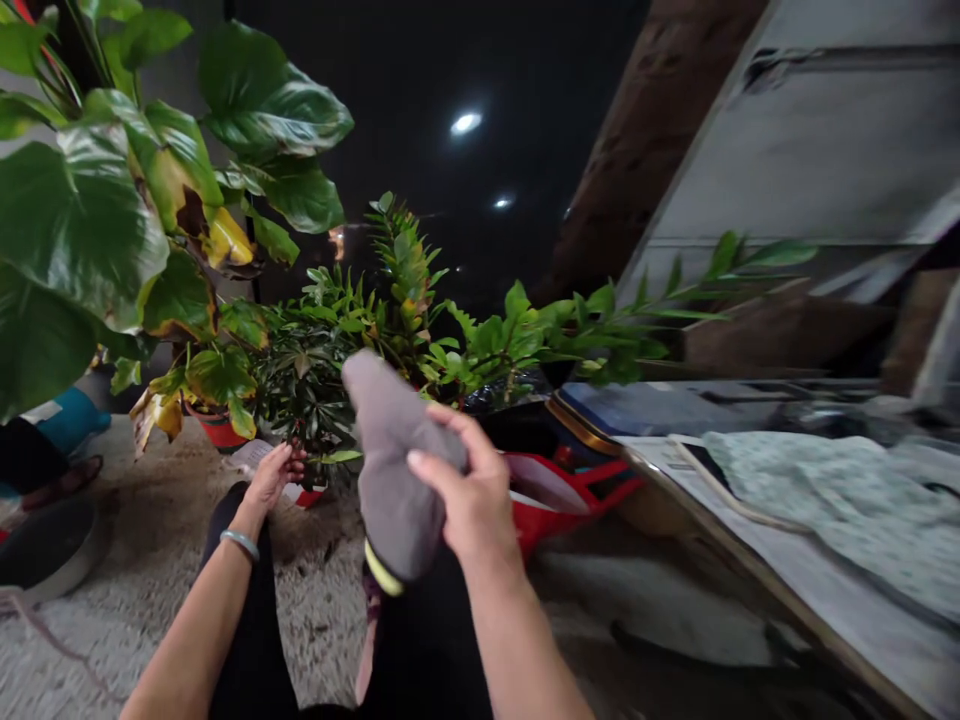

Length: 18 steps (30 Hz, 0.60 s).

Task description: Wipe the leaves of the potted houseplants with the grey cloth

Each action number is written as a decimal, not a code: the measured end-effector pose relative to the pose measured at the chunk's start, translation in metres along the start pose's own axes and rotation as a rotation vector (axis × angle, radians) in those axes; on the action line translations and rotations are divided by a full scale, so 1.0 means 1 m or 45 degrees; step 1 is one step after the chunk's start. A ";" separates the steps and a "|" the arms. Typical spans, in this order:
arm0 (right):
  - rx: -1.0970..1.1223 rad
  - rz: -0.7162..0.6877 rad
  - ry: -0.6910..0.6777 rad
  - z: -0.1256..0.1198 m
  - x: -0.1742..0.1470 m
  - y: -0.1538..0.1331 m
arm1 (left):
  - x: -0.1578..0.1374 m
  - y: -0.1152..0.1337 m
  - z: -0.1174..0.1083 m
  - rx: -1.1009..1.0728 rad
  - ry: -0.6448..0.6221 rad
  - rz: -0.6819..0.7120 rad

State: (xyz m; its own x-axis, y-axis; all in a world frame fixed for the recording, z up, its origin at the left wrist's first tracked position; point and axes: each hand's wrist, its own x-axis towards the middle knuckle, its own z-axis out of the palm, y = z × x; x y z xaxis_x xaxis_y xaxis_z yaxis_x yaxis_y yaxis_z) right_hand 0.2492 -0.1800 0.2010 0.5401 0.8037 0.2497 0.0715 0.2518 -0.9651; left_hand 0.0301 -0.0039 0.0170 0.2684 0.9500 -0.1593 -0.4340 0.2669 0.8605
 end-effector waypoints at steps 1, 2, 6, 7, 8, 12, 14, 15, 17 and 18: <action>-0.011 -0.095 0.124 0.001 0.021 -0.003 | -0.001 -0.002 0.001 0.008 0.008 -0.001; -0.022 -0.143 0.205 0.006 0.040 -0.001 | -0.002 -0.004 0.003 0.012 0.027 0.008; -0.051 0.161 0.060 0.036 0.053 0.030 | -0.003 -0.019 0.007 0.052 0.119 0.055; -0.046 0.239 -0.022 0.038 0.038 0.038 | -0.002 -0.023 0.008 0.064 0.133 0.055; -0.034 0.286 -0.101 0.035 0.018 0.045 | -0.002 -0.027 0.009 0.071 0.135 0.049; 0.081 0.278 -0.241 -0.038 -0.060 0.044 | -0.003 -0.033 0.016 -0.019 -0.004 0.004; 0.140 0.341 -0.032 -0.095 -0.069 0.037 | -0.006 -0.029 0.023 -0.111 -0.099 -0.043; 0.157 0.350 0.144 -0.121 -0.063 0.034 | -0.008 -0.027 0.028 -0.148 -0.131 -0.067; 0.210 0.306 0.488 -0.157 -0.033 0.035 | -0.012 -0.023 0.040 -0.186 -0.172 -0.103; 0.247 0.259 0.610 -0.164 -0.013 0.038 | -0.014 -0.022 0.046 -0.188 -0.174 -0.111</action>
State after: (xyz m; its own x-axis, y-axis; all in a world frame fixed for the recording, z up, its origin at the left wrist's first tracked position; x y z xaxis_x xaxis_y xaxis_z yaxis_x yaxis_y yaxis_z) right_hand 0.3823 -0.2697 0.1480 0.8511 0.5229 -0.0474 -0.2054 0.2484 -0.9466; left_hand 0.0753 -0.0308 0.0229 0.4203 0.8941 -0.1545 -0.5223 0.3776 0.7646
